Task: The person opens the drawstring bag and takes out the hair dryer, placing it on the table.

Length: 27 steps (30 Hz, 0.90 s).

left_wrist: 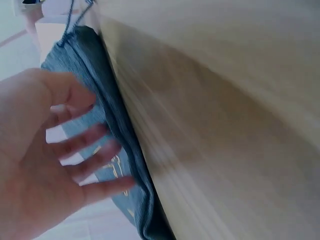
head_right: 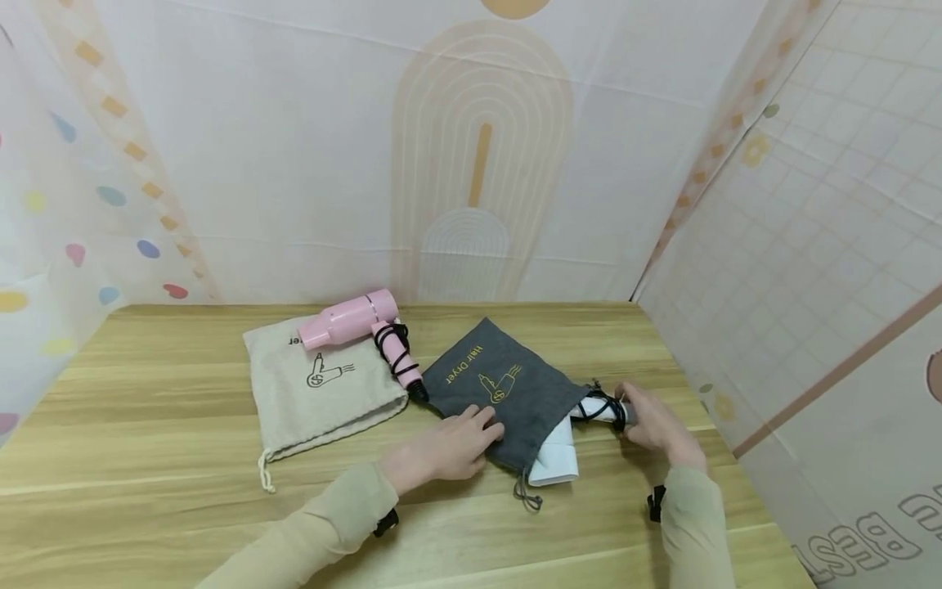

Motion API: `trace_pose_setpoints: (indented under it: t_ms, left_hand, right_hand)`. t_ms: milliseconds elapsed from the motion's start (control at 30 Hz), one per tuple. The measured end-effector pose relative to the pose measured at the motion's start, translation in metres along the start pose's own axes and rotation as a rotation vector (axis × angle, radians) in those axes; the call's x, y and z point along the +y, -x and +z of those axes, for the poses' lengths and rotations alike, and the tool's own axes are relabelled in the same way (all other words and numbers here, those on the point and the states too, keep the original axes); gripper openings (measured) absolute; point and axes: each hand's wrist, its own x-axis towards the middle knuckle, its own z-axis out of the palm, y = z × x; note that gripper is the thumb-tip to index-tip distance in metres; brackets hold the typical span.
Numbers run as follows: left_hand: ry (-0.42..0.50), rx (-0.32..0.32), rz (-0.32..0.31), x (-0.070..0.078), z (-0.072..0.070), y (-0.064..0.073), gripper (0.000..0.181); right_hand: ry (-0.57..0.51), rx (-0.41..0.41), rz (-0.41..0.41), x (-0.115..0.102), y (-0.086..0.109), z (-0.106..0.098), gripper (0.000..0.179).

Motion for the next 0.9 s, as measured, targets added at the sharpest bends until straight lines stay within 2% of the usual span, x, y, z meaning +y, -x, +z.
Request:
trace_pose_setpoints:
  t_ms: [200, 333, 467, 900]
  left_hand:
    - [0.075, -0.014, -0.174, 0.005, 0.000, -0.005, 0.043]
    - [0.069, -0.059, -0.244, 0.005, 0.002, -0.008, 0.050]
    - [0.061, -0.090, -0.268, 0.006, 0.005, -0.011, 0.051]
    - [0.073, -0.099, -0.300, 0.002, 0.006, -0.017, 0.052]
  right_hand:
    - [-0.005, -0.009, 0.015, -0.003, 0.002, -0.001, 0.051]
    - [0.021, 0.002, -0.009, -0.004, 0.004, -0.002, 0.054]
    - [0.034, 0.004, -0.014, -0.004, 0.006, -0.002, 0.056]
    - [0.061, 0.012, -0.051, -0.003, 0.013, -0.010, 0.063]
